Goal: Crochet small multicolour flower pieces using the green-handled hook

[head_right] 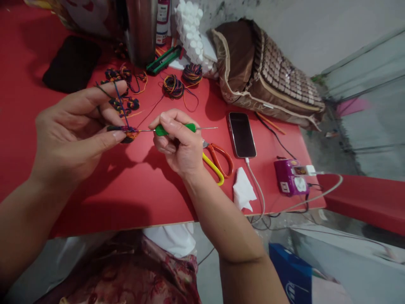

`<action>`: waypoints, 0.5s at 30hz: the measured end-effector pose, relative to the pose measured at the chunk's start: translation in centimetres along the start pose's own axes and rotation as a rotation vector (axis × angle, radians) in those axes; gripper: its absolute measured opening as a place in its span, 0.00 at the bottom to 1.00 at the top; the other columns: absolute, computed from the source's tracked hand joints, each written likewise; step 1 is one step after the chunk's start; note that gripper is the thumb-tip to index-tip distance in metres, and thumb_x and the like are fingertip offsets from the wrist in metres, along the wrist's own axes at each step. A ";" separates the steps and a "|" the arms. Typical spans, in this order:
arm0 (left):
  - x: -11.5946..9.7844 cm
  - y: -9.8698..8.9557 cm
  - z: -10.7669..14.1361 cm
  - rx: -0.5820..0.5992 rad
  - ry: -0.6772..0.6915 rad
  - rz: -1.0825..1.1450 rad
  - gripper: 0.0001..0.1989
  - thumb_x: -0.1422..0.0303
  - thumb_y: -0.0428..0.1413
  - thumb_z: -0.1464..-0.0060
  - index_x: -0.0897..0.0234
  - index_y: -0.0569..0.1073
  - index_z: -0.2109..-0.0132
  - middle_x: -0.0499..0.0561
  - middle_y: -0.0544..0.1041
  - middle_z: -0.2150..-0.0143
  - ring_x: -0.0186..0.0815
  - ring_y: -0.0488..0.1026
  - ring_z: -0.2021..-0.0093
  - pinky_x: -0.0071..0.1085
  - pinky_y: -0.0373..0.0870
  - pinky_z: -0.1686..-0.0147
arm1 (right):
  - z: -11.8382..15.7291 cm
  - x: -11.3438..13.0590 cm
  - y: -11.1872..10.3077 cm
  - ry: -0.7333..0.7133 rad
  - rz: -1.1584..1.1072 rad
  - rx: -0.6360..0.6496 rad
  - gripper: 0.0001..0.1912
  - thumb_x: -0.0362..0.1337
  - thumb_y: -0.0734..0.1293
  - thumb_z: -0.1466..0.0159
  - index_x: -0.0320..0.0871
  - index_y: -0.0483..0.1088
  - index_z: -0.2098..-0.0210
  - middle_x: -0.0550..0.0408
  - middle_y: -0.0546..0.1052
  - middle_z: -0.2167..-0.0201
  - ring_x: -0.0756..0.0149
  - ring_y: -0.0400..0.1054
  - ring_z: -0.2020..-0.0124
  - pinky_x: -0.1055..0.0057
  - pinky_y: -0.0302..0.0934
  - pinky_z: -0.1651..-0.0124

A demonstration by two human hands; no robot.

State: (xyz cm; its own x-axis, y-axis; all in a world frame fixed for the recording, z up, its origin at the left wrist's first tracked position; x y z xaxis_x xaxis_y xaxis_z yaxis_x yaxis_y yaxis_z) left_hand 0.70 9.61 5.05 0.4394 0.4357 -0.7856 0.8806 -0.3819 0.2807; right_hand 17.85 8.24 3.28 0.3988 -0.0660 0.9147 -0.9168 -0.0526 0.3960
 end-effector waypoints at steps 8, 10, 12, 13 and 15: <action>0.2 -0.4 0.0 -0.032 0.107 -0.057 0.31 0.80 0.77 0.45 0.57 0.91 0.36 0.44 0.81 0.63 0.25 0.73 0.66 0.18 0.71 0.70 | 0.1 0.5 -0.2 -0.055 0.013 -0.059 0.25 0.56 0.84 0.33 0.46 0.77 0.72 0.69 0.65 0.86 0.81 0.40 0.86 0.77 0.37 0.82; 0.4 -0.4 0.0 -0.021 0.091 -0.085 0.32 0.80 0.76 0.44 0.55 0.90 0.34 0.43 0.82 0.62 0.25 0.75 0.66 0.18 0.73 0.70 | 0.1 0.5 -0.3 -0.061 0.027 -0.070 0.27 0.60 0.84 0.33 0.46 0.77 0.71 0.69 0.65 0.86 0.80 0.41 0.86 0.77 0.38 0.82; 0.3 -0.4 0.1 -0.015 0.078 -0.102 0.33 0.80 0.75 0.43 0.54 0.89 0.32 0.44 0.84 0.60 0.25 0.77 0.64 0.18 0.73 0.69 | 0.1 0.5 -0.3 -0.066 0.041 -0.074 0.29 0.63 0.83 0.33 0.46 0.76 0.71 0.70 0.64 0.86 0.80 0.42 0.86 0.76 0.39 0.82; 0.2 -0.4 0.1 -0.014 0.076 -0.104 0.34 0.80 0.76 0.43 0.54 0.88 0.32 0.44 0.85 0.59 0.26 0.78 0.63 0.18 0.74 0.69 | 0.1 0.6 -0.3 -0.066 0.046 -0.080 0.30 0.64 0.83 0.34 0.46 0.75 0.71 0.70 0.64 0.86 0.80 0.41 0.86 0.76 0.40 0.82; -0.2 -0.3 0.1 -0.020 0.068 -0.103 0.34 0.78 0.78 0.43 0.55 0.88 0.31 0.45 0.84 0.59 0.27 0.77 0.64 0.19 0.74 0.69 | 0.1 0.7 -0.4 -0.065 0.054 -0.099 0.31 0.64 0.84 0.35 0.46 0.75 0.72 0.69 0.63 0.86 0.80 0.41 0.86 0.75 0.40 0.82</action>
State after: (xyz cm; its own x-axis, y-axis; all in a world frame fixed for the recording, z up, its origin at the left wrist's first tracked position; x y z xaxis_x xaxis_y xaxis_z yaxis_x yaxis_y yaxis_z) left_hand 0.31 9.56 5.01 0.3572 0.5259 -0.7719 0.9246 -0.3164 0.2123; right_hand 18.48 8.12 3.73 0.3464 -0.1309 0.9289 -0.9334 0.0512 0.3553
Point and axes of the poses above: each hand's wrist, its own z-axis away from the middle knuckle, its own y-axis out of the palm, x = y × z, the point moved 10 cm from there along -z, towards the middle knuckle
